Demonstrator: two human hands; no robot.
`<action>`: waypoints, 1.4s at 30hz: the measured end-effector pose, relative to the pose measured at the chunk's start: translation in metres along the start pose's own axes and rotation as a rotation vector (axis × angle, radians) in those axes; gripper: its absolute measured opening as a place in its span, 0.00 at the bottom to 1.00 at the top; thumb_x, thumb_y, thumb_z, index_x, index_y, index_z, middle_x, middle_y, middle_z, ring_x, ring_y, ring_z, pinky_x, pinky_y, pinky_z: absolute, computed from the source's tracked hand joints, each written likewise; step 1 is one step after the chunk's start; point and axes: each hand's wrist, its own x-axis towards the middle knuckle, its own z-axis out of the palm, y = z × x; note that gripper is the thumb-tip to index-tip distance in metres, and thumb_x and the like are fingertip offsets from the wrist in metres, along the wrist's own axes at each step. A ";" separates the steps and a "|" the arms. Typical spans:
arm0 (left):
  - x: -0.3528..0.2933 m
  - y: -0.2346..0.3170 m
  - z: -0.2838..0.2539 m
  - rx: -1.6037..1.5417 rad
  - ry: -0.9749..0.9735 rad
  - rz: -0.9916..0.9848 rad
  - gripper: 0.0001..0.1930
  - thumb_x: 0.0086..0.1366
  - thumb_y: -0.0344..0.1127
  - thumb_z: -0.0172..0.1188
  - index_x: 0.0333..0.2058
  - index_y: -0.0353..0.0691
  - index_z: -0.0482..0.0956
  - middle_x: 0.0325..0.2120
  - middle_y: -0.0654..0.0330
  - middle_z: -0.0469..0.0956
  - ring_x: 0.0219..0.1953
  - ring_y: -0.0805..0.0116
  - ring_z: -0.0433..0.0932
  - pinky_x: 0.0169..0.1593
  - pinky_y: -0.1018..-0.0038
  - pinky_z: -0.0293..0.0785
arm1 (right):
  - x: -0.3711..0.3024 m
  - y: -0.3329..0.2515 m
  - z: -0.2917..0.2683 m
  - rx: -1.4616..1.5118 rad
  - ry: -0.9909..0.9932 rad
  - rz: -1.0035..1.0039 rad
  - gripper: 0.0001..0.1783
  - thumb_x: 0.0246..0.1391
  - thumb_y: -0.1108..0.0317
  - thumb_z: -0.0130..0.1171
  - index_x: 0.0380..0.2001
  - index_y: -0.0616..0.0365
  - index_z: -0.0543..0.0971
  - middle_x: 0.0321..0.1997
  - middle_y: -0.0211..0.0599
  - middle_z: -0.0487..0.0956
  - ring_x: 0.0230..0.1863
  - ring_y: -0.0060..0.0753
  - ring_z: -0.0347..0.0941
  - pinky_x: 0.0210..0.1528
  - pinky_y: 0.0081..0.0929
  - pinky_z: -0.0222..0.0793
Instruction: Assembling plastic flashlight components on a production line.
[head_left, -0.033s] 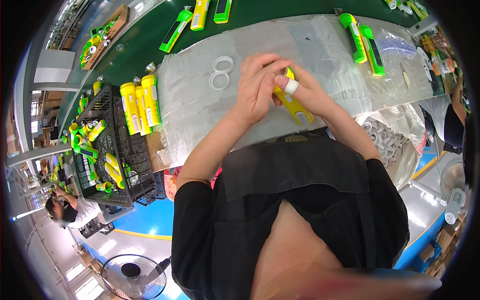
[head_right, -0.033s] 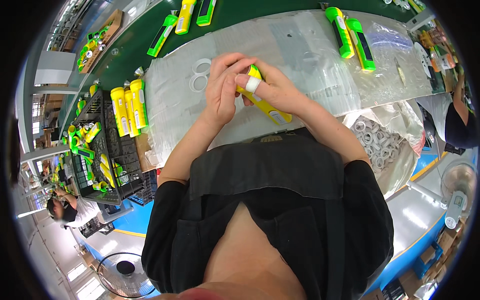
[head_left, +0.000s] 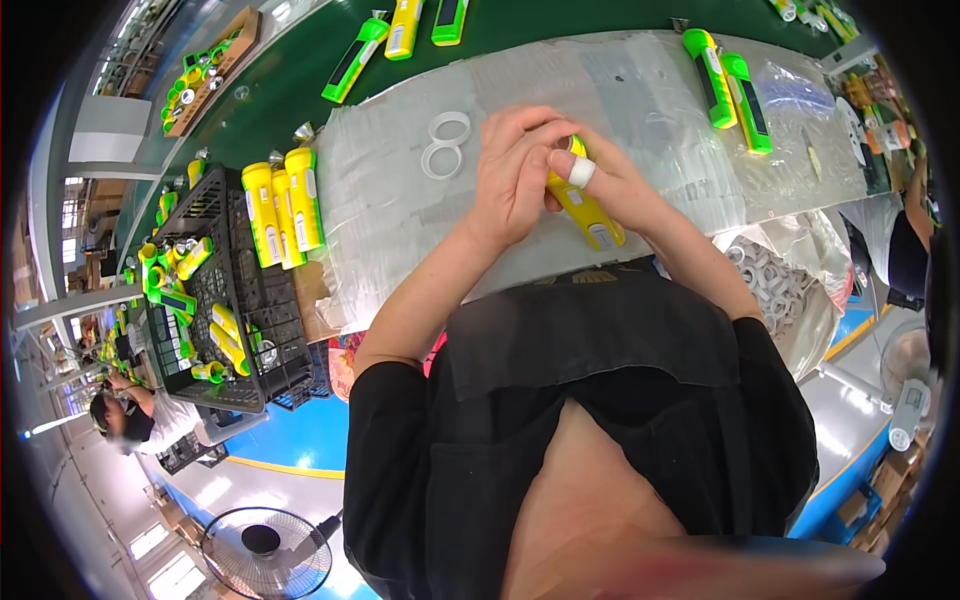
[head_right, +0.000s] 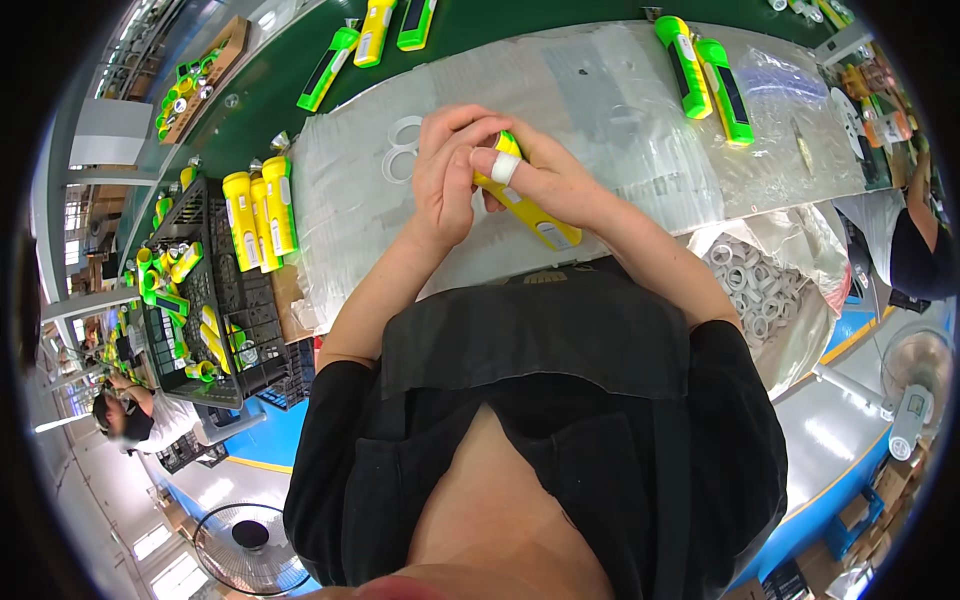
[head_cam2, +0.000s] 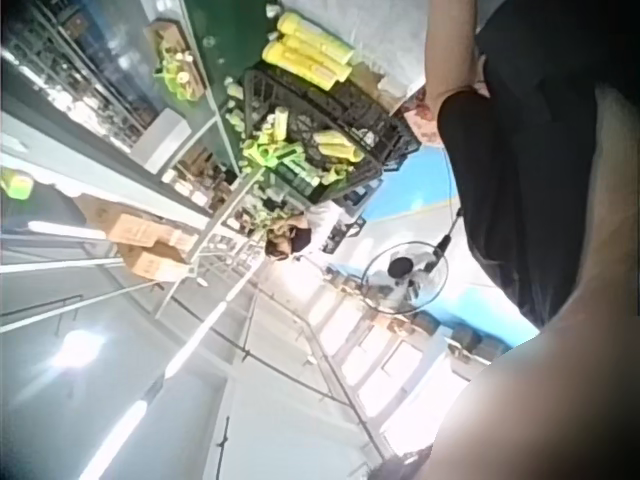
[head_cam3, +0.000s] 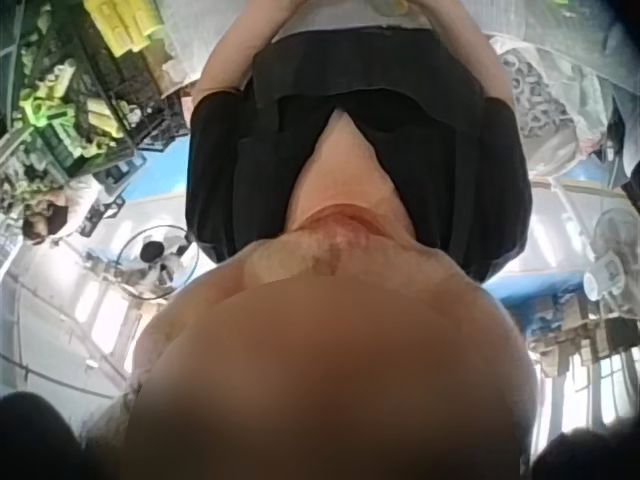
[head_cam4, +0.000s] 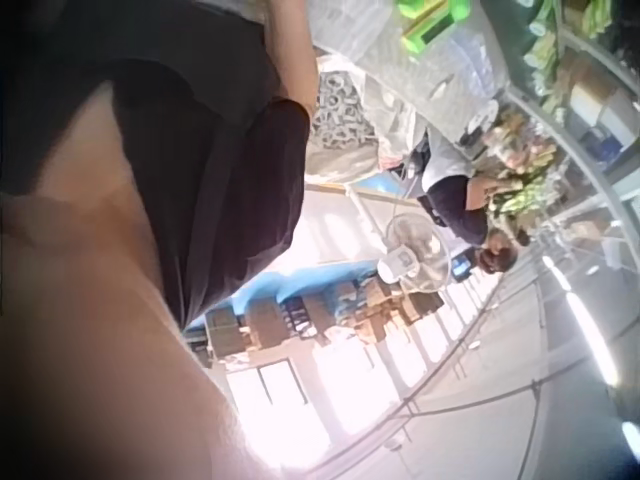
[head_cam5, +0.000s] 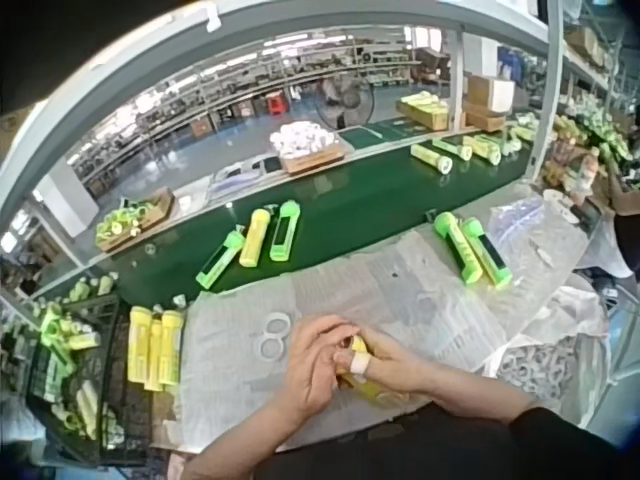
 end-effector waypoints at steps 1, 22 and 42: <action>0.000 -0.005 -0.002 0.010 0.007 -0.004 0.19 0.71 0.37 0.40 0.45 0.36 0.79 0.48 0.52 0.72 0.49 0.58 0.69 0.52 0.68 0.67 | 0.005 0.000 0.004 0.000 -0.012 0.002 0.20 0.63 0.56 0.54 0.51 0.57 0.69 0.35 0.35 0.75 0.30 0.27 0.73 0.33 0.26 0.68; 0.054 -0.003 -0.050 -0.723 0.159 -0.355 0.17 0.63 0.26 0.60 0.50 0.37 0.71 0.52 0.52 0.71 0.52 0.63 0.75 0.54 0.68 0.74 | 0.059 0.009 -0.020 -0.157 0.148 -0.383 0.18 0.59 0.64 0.59 0.50 0.55 0.70 0.33 0.32 0.76 0.29 0.21 0.72 0.32 0.22 0.71; 0.070 0.002 -0.033 0.091 -0.241 -0.021 0.20 0.47 0.37 0.75 0.41 0.44 0.82 0.45 0.57 0.73 0.43 0.57 0.75 0.43 0.67 0.74 | 0.034 -0.050 -0.085 -0.926 0.013 -0.739 0.27 0.47 0.68 0.71 0.52 0.57 0.76 0.48 0.36 0.79 0.49 0.33 0.75 0.54 0.30 0.70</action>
